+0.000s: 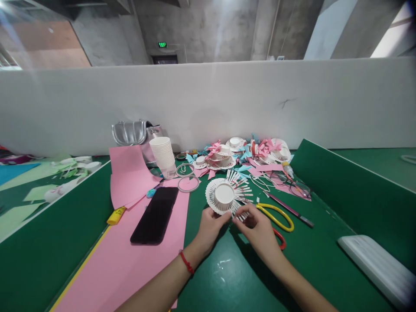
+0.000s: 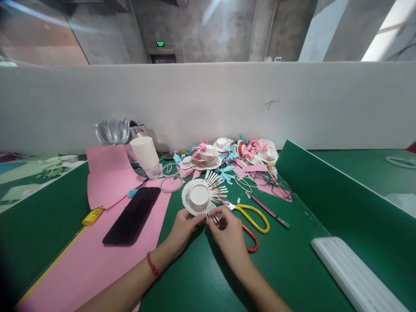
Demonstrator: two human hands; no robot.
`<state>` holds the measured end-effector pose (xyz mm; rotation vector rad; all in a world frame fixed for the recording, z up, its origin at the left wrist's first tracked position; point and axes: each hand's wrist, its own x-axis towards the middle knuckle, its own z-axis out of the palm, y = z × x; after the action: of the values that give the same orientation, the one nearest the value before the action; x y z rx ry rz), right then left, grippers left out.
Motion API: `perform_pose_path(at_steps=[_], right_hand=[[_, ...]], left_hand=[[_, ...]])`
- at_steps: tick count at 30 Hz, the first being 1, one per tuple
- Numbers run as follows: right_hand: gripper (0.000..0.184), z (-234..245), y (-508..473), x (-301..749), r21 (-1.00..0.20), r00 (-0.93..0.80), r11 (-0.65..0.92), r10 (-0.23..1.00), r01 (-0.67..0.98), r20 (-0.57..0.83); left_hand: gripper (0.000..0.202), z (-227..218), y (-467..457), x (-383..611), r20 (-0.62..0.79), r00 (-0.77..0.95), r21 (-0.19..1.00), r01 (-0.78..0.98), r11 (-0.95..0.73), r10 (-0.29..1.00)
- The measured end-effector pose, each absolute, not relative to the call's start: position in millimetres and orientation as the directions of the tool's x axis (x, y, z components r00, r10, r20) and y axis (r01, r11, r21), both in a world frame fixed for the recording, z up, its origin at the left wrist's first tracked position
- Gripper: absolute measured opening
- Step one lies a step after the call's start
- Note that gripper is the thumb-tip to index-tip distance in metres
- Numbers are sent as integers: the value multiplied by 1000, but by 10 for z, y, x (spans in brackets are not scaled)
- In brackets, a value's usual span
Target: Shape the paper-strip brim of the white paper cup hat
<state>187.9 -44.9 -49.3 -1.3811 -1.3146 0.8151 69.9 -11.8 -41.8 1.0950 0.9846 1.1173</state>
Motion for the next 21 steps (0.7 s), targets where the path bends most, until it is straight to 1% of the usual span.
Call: perform_pose_path(at_steps=[12,15,17,18,19,21], right_hand=[[9,-494,-456,1858,-946,158,128,971,297,181],[19,-511,-451,1856,-926,164,178,956,333,242],[30,-511,-454,1864,-866,160,257,922,429,353],[34,-510,-458,1872,-812,142,302,896,500,420],[37,-509,-462,1883,-743,108,342,869,575,484],[36,-511,-473,1906,-592,17,397,821,702,571]], left_hand=[[10,-453,-98,689,-70,192,970,-217,112,979],[13,-472,-92,690,-58,177,969,-228,98,982],[14,-492,-85,689,-58,158,965,-243,96,986],[15,-503,-80,688,-64,148,961,-257,101,987],[15,-513,-76,687,-72,143,956,-274,110,987],[14,-525,-70,685,-93,149,942,-306,135,984]])
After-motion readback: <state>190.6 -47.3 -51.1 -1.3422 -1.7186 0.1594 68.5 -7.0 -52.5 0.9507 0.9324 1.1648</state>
